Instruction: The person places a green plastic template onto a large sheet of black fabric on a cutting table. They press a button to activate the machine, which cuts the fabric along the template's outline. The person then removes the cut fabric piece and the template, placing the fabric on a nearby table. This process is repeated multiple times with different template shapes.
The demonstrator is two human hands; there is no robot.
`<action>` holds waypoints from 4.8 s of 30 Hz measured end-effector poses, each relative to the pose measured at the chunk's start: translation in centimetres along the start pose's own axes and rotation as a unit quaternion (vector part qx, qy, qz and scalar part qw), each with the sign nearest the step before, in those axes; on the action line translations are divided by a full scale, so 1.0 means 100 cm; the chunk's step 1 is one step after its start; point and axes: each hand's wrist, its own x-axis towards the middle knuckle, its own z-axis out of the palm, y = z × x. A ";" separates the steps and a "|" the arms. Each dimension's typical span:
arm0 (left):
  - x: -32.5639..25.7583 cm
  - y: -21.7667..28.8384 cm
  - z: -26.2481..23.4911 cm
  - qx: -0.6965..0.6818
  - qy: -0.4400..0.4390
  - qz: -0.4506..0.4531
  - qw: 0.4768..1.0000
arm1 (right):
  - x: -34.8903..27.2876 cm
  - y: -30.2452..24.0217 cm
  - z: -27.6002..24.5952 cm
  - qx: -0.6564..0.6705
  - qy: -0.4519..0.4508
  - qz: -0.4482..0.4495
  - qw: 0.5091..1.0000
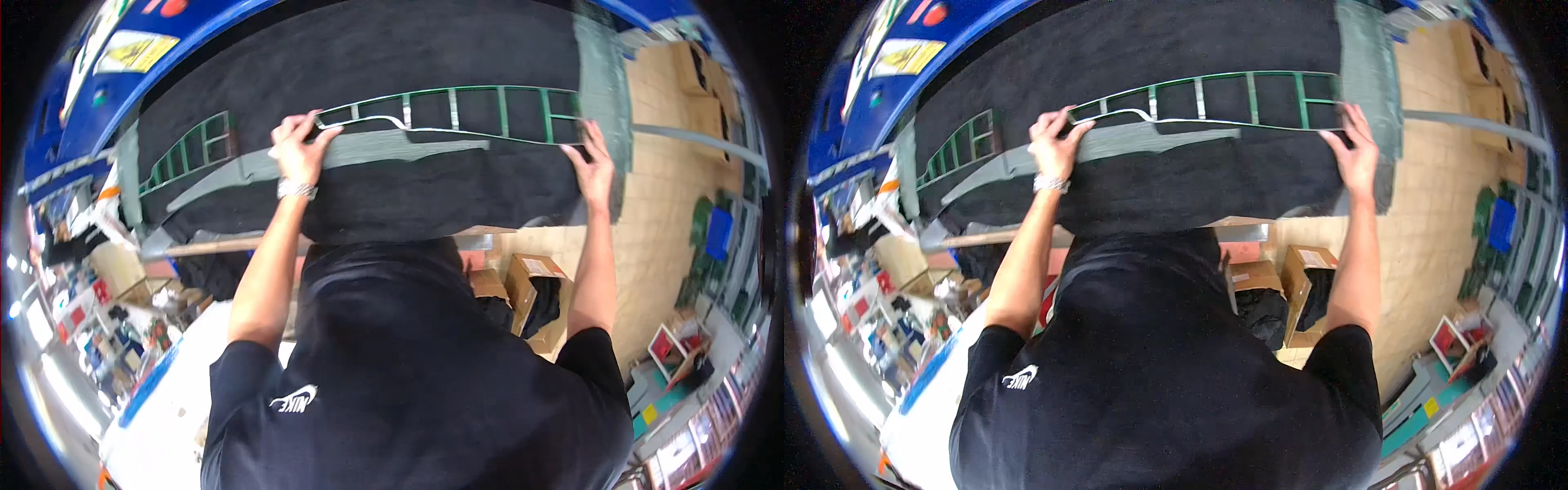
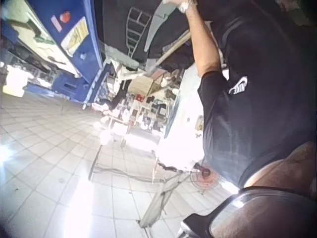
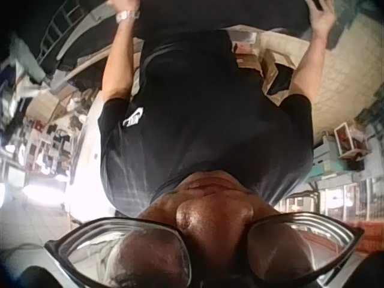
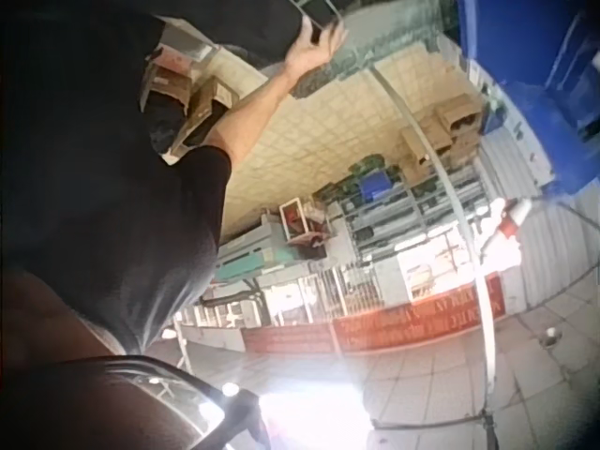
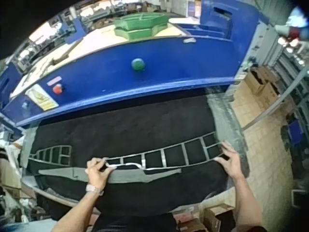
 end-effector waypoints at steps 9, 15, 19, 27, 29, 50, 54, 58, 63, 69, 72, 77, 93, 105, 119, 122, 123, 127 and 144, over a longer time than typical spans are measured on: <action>-0.004 -0.017 0.011 0.003 -0.005 -0.019 1.000 | 0.005 0.007 -0.015 -0.013 -0.010 -0.021 1.000; -0.001 -0.013 0.008 -0.010 -0.018 -0.025 0.999 | 0.005 0.008 -0.011 0.031 0.007 -0.023 0.999; -0.003 -0.004 0.001 0.009 0.019 0.014 1.000 | 0.007 0.002 -0.015 -0.018 -0.018 -0.026 0.999; -0.009 -0.014 0.007 -0.017 0.040 0.002 0.999 | 0.005 0.012 -0.011 -0.006 -0.020 -0.009 1.000; -0.011 -0.010 0.004 0.010 0.036 0.002 0.999 | 0.007 -0.002 -0.011 -0.003 -0.021 0.028 0.999; 0.052 -0.072 -0.115 0.085 -0.083 0.173 0.978 | -0.002 0.018 -0.016 0.000 -0.022 -0.004 1.000; 0.072 -0.188 -0.181 0.308 -0.211 0.060 0.926 | 0.004 0.001 -0.015 -0.011 -0.029 -0.013 0.999; 0.085 -0.232 -0.173 0.395 -0.345 -0.058 0.849 | 0.007 -0.005 -0.016 -0.013 -0.018 0.007 1.000; 0.092 -0.278 -0.180 0.239 -0.312 -0.066 0.917 | 0.011 -0.009 -0.010 0.023 -0.001 -0.008 1.000; 0.133 -0.119 -0.189 0.265 -0.230 0.126 0.928 | 0.005 -0.009 -0.019 0.018 0.001 -0.005 1.000; 0.151 -0.030 -0.166 0.195 -0.195 0.193 0.942 | 0.006 -0.015 -0.020 0.024 -0.008 0.011 1.000; 0.170 0.122 -0.090 0.197 -0.192 0.213 0.938 | 0.003 -0.008 -0.021 0.036 0.003 0.025 0.999; 0.145 0.175 -0.273 -0.532 0.154 0.009 0.832 | 0.024 -0.282 -0.011 0.028 0.220 -0.216 0.951; 0.062 0.172 -0.139 -0.716 -0.032 -0.394 0.575 | 0.097 -0.277 0.053 -0.144 0.228 -0.434 0.860; 0.030 0.016 -0.056 -0.304 -0.038 -0.245 0.920 | 0.164 -0.152 0.050 -0.038 -0.262 -0.235 0.935; 0.026 0.003 -0.027 -0.300 -0.070 -0.221 0.925 | 0.164 -0.149 0.059 -0.054 -0.283 -0.234 0.929; 0.023 -0.003 -0.018 -0.294 -0.063 -0.194 0.934 | 0.164 -0.149 0.061 -0.055 -0.289 -0.235 0.926; 0.024 0.000 -0.012 -0.224 -0.070 -0.103 0.967 | 0.160 -0.147 0.067 -0.059 -0.299 -0.230 0.924; 0.008 -0.011 -0.008 -0.163 -0.084 -0.075 0.980 | 0.163 -0.116 0.062 -0.087 -0.248 -0.275 0.925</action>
